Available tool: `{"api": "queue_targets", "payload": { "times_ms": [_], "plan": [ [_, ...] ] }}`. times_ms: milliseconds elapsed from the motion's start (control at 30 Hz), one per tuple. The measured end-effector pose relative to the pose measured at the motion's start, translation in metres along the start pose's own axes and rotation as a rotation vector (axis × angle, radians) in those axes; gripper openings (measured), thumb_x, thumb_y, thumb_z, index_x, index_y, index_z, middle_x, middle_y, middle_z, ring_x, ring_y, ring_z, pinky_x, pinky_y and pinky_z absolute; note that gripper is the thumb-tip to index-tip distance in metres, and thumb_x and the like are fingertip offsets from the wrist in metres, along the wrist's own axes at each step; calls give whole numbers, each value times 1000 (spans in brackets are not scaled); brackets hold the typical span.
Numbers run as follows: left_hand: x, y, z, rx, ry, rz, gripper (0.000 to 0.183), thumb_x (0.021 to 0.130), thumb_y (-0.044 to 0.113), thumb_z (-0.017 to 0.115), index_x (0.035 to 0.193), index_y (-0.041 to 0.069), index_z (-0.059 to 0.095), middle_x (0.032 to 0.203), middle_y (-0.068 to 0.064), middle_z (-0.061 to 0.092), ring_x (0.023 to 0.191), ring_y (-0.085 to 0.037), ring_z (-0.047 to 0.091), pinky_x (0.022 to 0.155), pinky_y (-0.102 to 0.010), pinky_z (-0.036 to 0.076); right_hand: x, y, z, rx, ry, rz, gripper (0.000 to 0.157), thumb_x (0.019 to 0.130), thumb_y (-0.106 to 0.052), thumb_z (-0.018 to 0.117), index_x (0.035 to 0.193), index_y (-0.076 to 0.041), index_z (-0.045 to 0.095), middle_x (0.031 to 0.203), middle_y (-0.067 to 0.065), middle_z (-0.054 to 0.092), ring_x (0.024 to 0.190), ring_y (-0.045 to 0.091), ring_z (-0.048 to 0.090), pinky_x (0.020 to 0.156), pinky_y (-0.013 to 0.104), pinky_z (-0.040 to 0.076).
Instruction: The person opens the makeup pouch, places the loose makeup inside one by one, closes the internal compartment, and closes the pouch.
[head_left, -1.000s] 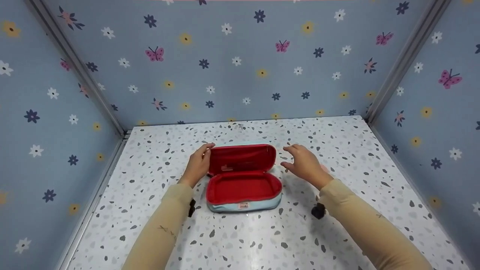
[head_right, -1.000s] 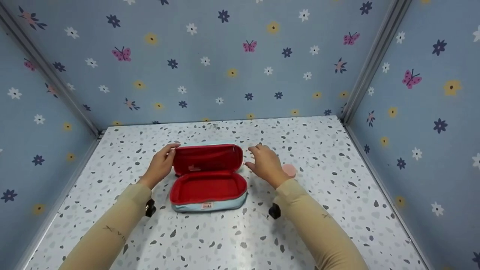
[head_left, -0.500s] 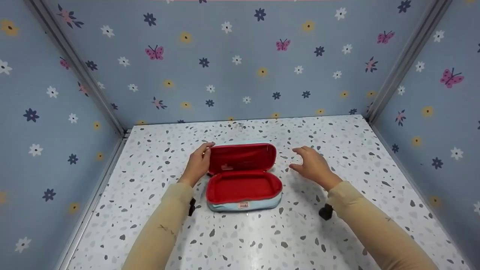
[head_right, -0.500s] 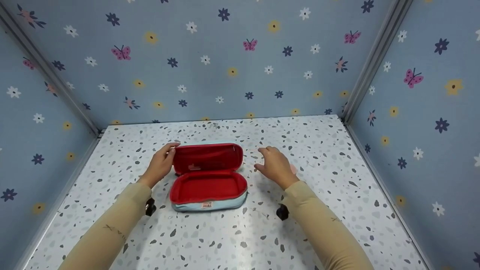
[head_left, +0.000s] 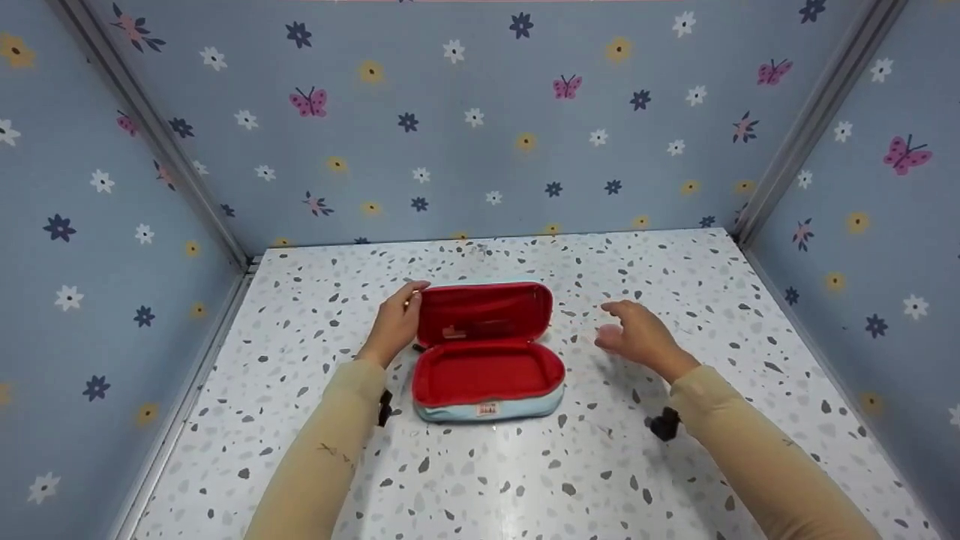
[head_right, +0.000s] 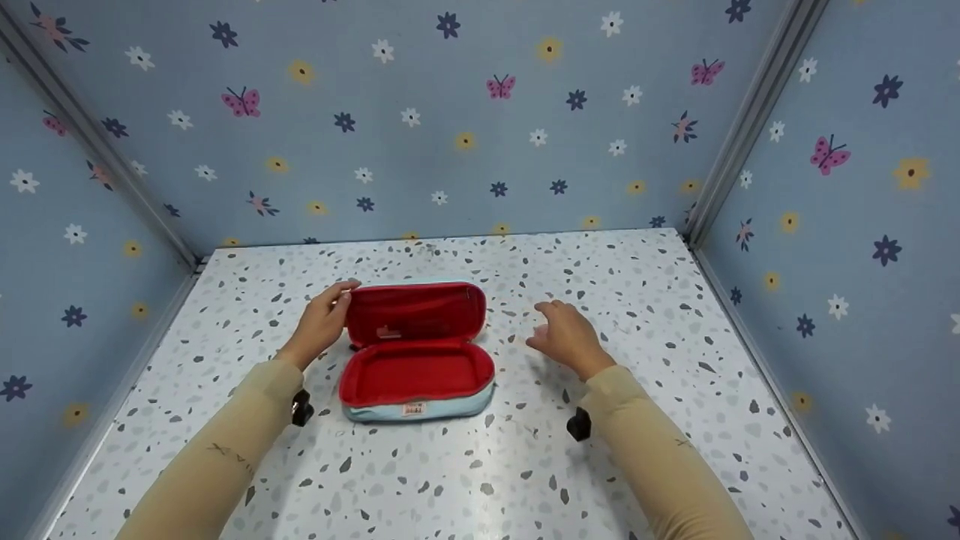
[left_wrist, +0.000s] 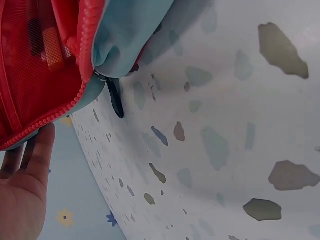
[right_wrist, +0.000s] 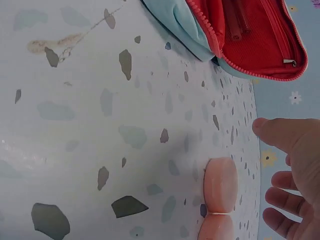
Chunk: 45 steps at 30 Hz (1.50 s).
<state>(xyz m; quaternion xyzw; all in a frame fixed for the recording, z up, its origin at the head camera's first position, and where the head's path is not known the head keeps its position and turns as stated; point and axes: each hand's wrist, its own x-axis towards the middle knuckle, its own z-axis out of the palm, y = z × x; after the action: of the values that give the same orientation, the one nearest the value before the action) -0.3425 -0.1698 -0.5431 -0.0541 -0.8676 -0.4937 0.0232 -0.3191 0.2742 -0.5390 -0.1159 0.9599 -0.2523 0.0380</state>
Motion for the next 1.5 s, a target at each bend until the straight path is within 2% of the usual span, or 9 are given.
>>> {"api": "queue_targets", "payload": {
  "times_ms": [167, 333, 567, 800, 1067, 1167, 1333, 1500],
  "plan": [
    [2, 1, 1, -2, 0, 12, 42, 118, 17, 40, 155, 8, 59, 152, -20, 64, 137, -35, 65, 117, -52, 53, 0, 9, 1, 7, -55, 0, 74, 95, -24, 85, 156, 3, 53, 156, 29, 56, 141, 49, 56, 121, 64, 44],
    [0, 4, 4, -5, -32, 8, 44, 119, 18, 39, 159, 8, 55, 156, -19, 61, 142, -35, 62, 121, -51, 50, 1, 15, 2, -10, -87, -7, 75, 92, -21, 88, 154, 4, 54, 156, 29, 57, 146, 49, 52, 125, 64, 40],
    [-1, 9, 7, -3, -55, -44, 45, 119, 19, 39, 162, 13, 53, 161, -15, 58, 146, -33, 59, 124, -49, 47, 5, 17, 4, -50, -141, 74, 76, 94, -24, 86, 158, -1, 52, 160, 26, 53, 152, 49, 46, 128, 65, 36],
    [2, 9, 10, 23, -91, -27, 49, 117, 9, 37, 164, 13, 50, 165, -15, 53, 152, -33, 52, 128, -50, 42, 9, 23, 3, -65, -173, 110, 72, 96, -22, 83, 157, 0, 53, 156, 26, 58, 148, 48, 51, 125, 65, 40],
    [3, 8, 14, 18, -81, -56, 51, 116, 6, 36, 163, 16, 52, 163, -14, 56, 151, -32, 54, 129, -51, 40, 11, 24, 7, -38, -155, 131, 65, 95, -22, 83, 151, 0, 59, 144, 23, 66, 138, 44, 59, 119, 62, 48],
    [2, 5, 15, 19, -80, -61, 50, 116, 6, 36, 162, 16, 53, 160, -14, 59, 149, -31, 56, 128, -52, 41, 10, 20, 7, -42, -129, 100, 65, 96, -26, 83, 151, 0, 60, 146, 23, 65, 139, 44, 58, 120, 62, 48],
    [2, 4, 15, -13, -91, -49, 49, 116, 5, 36, 161, 13, 54, 155, -17, 63, 146, -32, 59, 126, -49, 44, 10, 9, 8, -35, -78, -21, 61, 94, -24, 85, 144, 3, 65, 138, 23, 70, 130, 42, 63, 114, 60, 52],
    [4, 4, 17, -17, -114, -39, 49, 116, 6, 35, 161, 11, 54, 156, -17, 62, 148, -33, 57, 126, -49, 45, 7, -7, 11, 25, -56, -118, 58, 92, -22, 86, 141, 3, 68, 136, 21, 72, 123, 39, 66, 107, 58, 56]
  ]
}}
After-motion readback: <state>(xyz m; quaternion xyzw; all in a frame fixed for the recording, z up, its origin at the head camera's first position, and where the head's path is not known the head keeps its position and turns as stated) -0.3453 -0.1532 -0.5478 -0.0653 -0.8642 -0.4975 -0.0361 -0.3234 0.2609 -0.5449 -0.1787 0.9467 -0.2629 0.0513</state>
